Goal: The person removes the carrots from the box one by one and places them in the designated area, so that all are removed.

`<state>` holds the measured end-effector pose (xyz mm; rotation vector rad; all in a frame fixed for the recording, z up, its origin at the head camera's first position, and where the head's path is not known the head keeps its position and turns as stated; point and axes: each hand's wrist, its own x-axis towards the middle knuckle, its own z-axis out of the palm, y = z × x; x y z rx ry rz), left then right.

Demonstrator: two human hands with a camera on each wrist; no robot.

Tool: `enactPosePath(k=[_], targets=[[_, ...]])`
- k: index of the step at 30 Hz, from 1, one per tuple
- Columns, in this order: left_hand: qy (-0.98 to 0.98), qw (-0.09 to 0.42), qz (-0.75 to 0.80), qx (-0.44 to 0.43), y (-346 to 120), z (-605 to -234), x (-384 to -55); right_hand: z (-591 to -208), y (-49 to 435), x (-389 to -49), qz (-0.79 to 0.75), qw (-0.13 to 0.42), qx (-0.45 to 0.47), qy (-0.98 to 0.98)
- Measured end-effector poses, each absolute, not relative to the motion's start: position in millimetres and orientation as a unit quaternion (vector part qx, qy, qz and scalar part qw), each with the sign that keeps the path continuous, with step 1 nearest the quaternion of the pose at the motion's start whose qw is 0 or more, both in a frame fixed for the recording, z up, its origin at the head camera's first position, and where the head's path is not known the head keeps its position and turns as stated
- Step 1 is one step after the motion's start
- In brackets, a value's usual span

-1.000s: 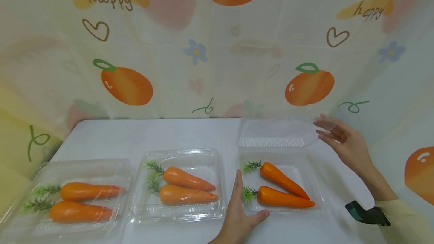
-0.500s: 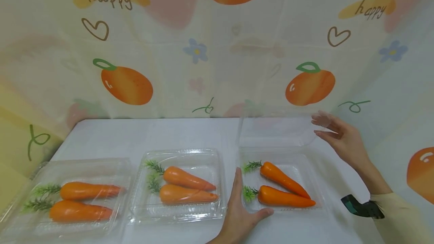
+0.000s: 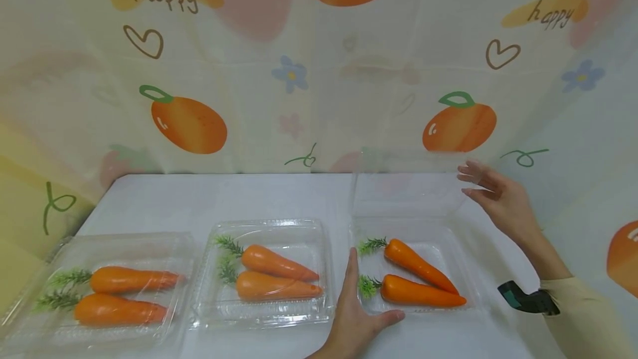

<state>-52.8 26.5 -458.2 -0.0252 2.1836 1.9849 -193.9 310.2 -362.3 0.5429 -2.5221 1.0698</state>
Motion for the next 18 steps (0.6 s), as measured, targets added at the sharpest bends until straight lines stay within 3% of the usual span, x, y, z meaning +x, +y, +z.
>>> enactPosePath(k=[10,18], targets=[[0.741,0.095,0.665,-0.011,26,-457,-52,-366,311,-205,0.393,0.136,0.199,-0.887],[0.726,0.104,0.679,-0.011,26,-456,-52,-368,313,-219,0.431,0.069,0.21,-0.875]])
